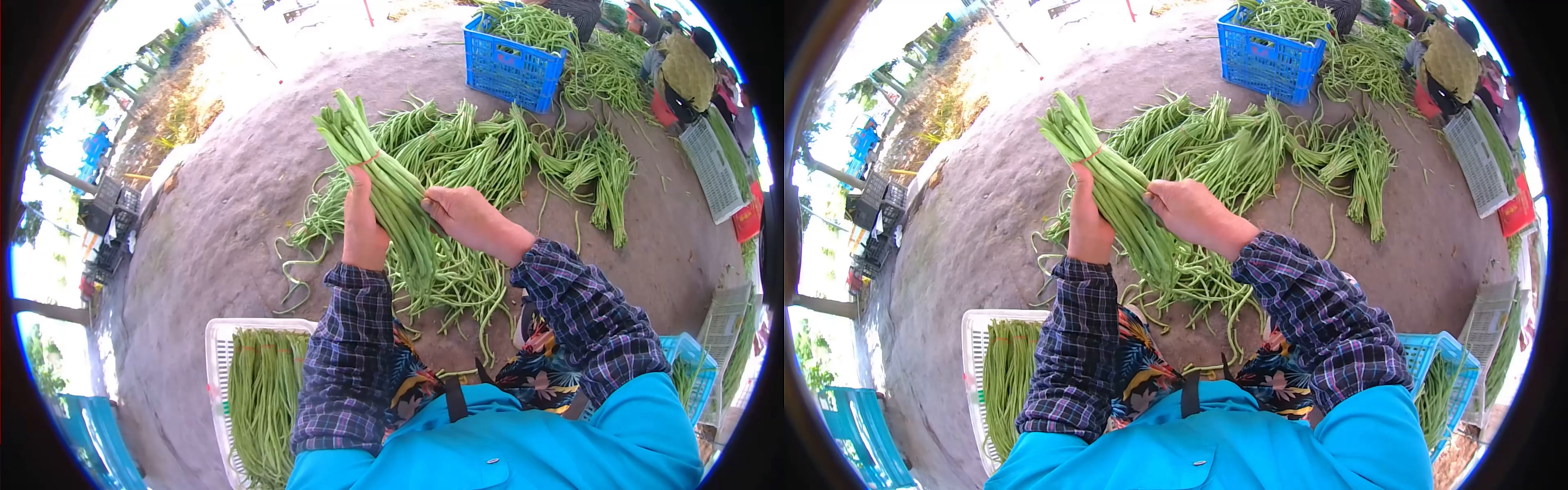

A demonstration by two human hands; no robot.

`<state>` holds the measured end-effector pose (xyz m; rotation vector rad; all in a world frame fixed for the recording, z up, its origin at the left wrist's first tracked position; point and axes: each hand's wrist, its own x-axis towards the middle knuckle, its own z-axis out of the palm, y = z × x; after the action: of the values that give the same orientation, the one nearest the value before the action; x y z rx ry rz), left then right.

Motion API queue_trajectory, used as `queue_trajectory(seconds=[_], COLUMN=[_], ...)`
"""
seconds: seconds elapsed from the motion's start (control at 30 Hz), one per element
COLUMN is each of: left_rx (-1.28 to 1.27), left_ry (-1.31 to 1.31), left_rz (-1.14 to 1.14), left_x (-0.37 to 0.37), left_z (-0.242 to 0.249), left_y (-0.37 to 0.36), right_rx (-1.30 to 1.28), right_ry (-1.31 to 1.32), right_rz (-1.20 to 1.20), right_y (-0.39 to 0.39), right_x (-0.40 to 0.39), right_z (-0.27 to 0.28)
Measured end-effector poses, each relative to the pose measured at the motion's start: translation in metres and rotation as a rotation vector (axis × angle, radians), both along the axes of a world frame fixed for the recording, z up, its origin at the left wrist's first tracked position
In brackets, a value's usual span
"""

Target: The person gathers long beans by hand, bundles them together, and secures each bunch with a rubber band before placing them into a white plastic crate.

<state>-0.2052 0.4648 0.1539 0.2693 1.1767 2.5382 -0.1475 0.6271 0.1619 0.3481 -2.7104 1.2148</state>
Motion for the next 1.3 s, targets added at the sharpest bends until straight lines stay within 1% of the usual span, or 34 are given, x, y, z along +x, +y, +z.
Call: queue_trajectory(seconds=[0.03,0.07,0.1,0.13,0.17,0.23,0.37,0.4,0.47,0.5,0.57,0.6,0.67,0.7,0.77,0.8,0.87,0.9,0.97,1.0,1.07,1.1,1.17,1.2,1.3], left_rx=[0.013,-0.012,-0.014,0.002,0.018,0.02,0.017,0.014,-0.047,-0.056,0.147,0.158,0.139,0.131,0.121,0.118,0.082,0.052,0.037,0.033,0.053,0.052,-0.104,-0.132,-0.208], left_ry=[-0.004,0.026,0.021,0.024,0.03,0.007,0.002,0.002,-0.129,-0.125,-0.023,-0.027,0.011,0.01,0.04,0.019,0.021,0.023,0.033,0.045,0.041,0.04,0.161,0.155,0.193], left_rz=[-0.025,0.042,0.04,0.029,0.018,0.008,-0.017,-0.024,0.222,0.204,0.23,0.25,0.247,0.249,0.089,0.041,-0.019,-0.07,-0.104,-0.118,-0.157,-0.154,-0.159,-0.153,-0.118], left_x=[0.0,0.002,0.003,0.003,0.002,0.0,-0.003,0.0,0.005,-0.001,-0.014,-0.013,-0.016,-0.015,-0.01,-0.004,0.009,0.013,0.016,0.02,0.026,0.026,0.025,0.028,0.026], left_z=[0.001,0.0,-0.001,-0.002,-0.003,-0.005,-0.016,-0.011,0.004,0.004,0.001,-0.002,-0.005,-0.006,-0.009,-0.005,0.003,0.005,0.005,0.007,0.01,0.009,0.002,0.006,0.005], left_y=[0.001,0.006,0.006,0.006,0.007,0.01,0.02,0.022,0.026,0.017,-0.003,-0.004,-0.01,-0.01,0.002,0.007,0.015,0.016,0.017,0.02,0.022,0.023,0.022,0.022,0.017], right_rx=[0.001,-0.125,-0.253,-0.158,-0.16,-0.335,-0.253,-0.256,0.041,0.032,-0.581,-0.744,-1.058,-1.066,-1.413,-1.419,-1.268,-1.271,-0.686,-0.687,-0.312,-0.314,-0.162,-0.209,-0.271], right_ry=[-0.004,-0.128,-0.252,-0.264,-0.268,-0.297,-0.269,-0.268,-0.23,-0.227,-0.54,-0.49,-0.476,-0.479,-0.322,-0.315,-0.248,-0.241,-0.377,-0.375,0.091,0.089,0.132,0.001,0.01], right_rz=[-0.004,0.015,0.034,0.051,0.047,0.036,0.019,0.012,0.12,0.102,0.096,0.102,0.056,0.059,0.188,0.18,0.144,0.14,-0.029,-0.031,-0.072,-0.07,-0.114,-0.14,-0.147], right_y=[0.002,0.003,0.004,0.008,0.01,0.014,0.03,0.035,0.047,0.049,0.058,0.066,0.079,0.08,0.084,0.082,0.07,0.061,0.043,0.035,0.022,0.02,0.014,0.011,0.005], right_x=[0.006,0.011,0.015,0.018,0.022,0.031,0.039,0.045,0.06,0.066,0.076,0.073,0.065,0.064,0.067,0.069,0.067,0.064,0.06,0.058,0.052,0.05,0.049,0.05,0.047], right_z=[-0.002,-0.003,-0.004,-0.006,-0.008,-0.012,-0.032,-0.042,-0.064,-0.07,-0.074,-0.063,-0.038,-0.025,-0.006,0.003,0.018,0.021,0.026,0.02,0.0,0.002,0.007,0.016,0.016])
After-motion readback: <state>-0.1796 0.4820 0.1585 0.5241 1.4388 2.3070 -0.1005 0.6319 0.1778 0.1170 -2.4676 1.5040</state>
